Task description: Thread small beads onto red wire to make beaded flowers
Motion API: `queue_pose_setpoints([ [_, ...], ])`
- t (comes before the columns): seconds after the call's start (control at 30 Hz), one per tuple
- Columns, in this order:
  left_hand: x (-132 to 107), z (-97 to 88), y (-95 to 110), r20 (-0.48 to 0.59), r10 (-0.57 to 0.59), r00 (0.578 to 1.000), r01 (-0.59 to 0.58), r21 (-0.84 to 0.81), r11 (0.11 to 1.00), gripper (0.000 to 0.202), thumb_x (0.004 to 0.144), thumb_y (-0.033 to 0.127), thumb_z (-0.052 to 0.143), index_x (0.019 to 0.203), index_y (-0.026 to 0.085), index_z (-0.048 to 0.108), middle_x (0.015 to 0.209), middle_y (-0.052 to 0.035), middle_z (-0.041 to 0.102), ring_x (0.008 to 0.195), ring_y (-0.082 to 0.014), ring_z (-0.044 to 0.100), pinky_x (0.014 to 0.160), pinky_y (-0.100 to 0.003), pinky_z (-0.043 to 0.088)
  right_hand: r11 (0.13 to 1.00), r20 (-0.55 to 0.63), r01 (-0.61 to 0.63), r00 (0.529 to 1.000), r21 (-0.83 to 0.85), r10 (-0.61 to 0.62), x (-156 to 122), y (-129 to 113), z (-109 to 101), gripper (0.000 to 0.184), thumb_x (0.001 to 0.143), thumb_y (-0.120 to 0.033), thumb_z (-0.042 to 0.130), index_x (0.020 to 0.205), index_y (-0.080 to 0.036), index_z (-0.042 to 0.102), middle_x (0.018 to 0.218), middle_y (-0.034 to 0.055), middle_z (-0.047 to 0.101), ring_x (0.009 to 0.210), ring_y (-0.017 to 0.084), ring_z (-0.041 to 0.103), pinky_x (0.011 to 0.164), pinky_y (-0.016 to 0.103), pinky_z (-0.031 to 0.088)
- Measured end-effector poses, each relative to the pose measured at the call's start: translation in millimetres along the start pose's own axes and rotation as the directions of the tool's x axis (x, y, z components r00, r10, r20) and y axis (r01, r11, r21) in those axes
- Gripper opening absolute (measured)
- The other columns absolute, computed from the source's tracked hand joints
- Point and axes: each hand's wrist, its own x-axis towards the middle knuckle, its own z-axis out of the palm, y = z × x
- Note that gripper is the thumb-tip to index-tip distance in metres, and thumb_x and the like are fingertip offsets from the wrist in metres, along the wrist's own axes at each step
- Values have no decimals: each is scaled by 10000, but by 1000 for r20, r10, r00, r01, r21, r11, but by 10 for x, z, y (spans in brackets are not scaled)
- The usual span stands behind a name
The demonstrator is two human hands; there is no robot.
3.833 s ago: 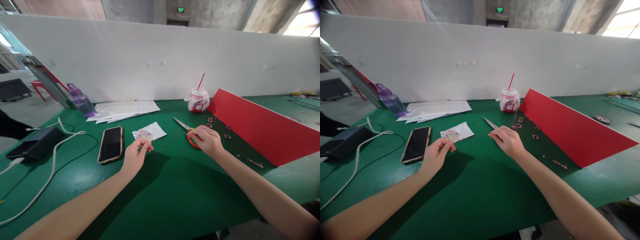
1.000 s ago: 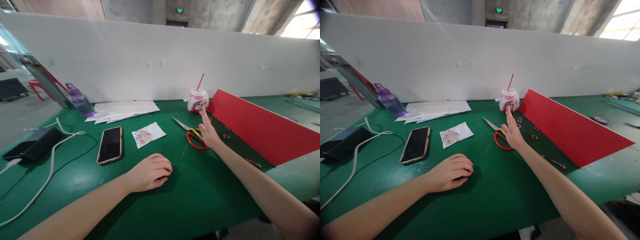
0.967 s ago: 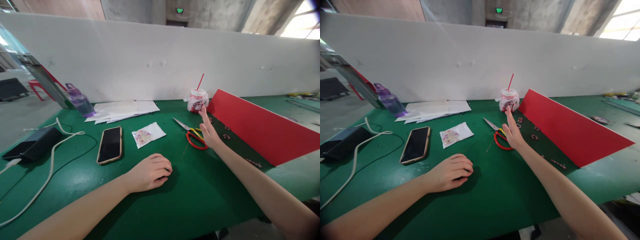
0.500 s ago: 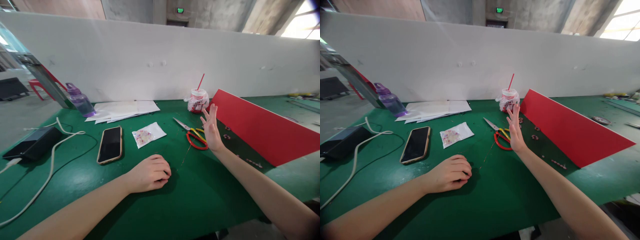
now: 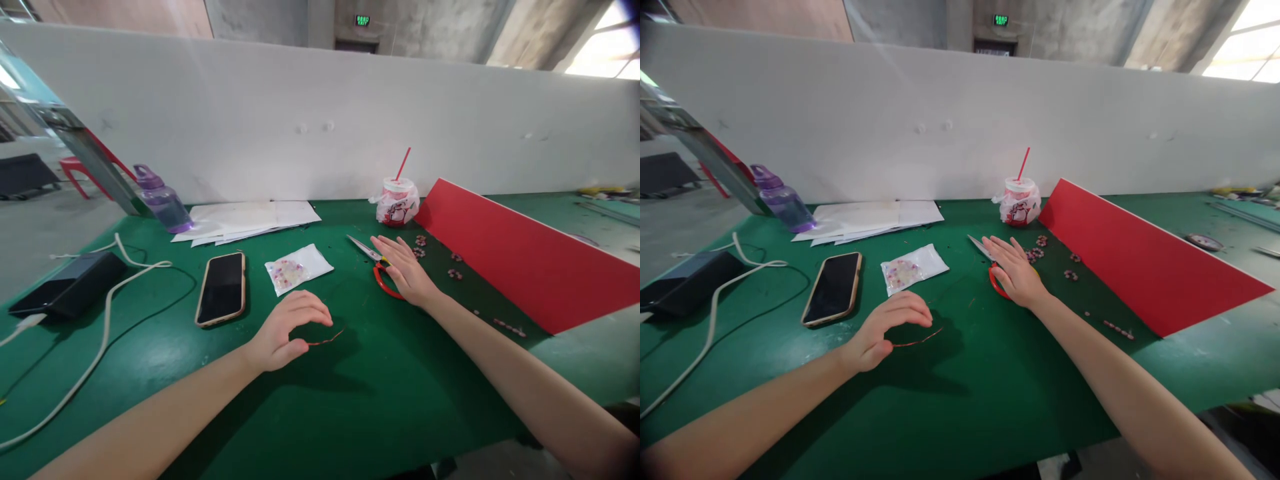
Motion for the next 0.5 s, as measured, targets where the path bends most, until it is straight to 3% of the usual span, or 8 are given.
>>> queue_pose_setpoints([
  [0.1,-26,-3,-17,-32,43,999,-44,-34,998,735,840,713,147,891,166,637,843,-112,644,812,-232,577,825,-434,405,1000,30,16,999,-25,-16,-7,33,-1,494,967,-363,214,1449,-257,230,1453,12,378,1367,188,283,1146,471,144],
  [0.23,-86,23,-25,-202,62,977,-56,34,998,745,875,653,47,738,181,607,705,-69,627,697,-196,581,854,-444,382,999,43,30,999,-30,-28,-6,41,-13,471,965,-334,237,1426,-257,293,1419,15,430,1354,192,312,1140,482,159],
  [0.3,-92,29,-35,-271,0,962,29,103,994,634,935,541,107,761,183,601,730,-67,633,726,-190,587,853,-431,394,999,55,28,998,-32,-27,-2,28,-19,467,964,-335,238,1417,-257,314,1412,20,440,1348,199,324,1134,492,171],
  [0.37,-74,37,-58,-305,-119,945,184,194,964,415,963,387,255,863,182,601,825,-70,645,816,-187,591,835,-399,426,999,70,23,997,-31,-20,1,17,-17,472,961,-343,241,1420,-256,310,1414,27,435,1343,208,333,1128,499,185],
  [0.43,-49,55,-98,-297,-235,925,324,301,897,235,933,272,380,1017,182,580,971,-78,641,947,-193,577,855,-385,444,1000,76,8,997,-27,-6,2,15,-4,480,958,-353,247,1426,-259,296,1418,32,430,1337,213,346,1123,500,204],
  [0.5,-36,82,-145,-246,-289,925,368,396,841,257,909,235,428,1131,185,548,1118,-86,611,1065,-205,541,910,-403,434,999,76,-20,997,-25,22,-1,29,18,482,957,-357,249,1428,-262,289,1418,34,431,1332,213,354,1117,497,224],
])
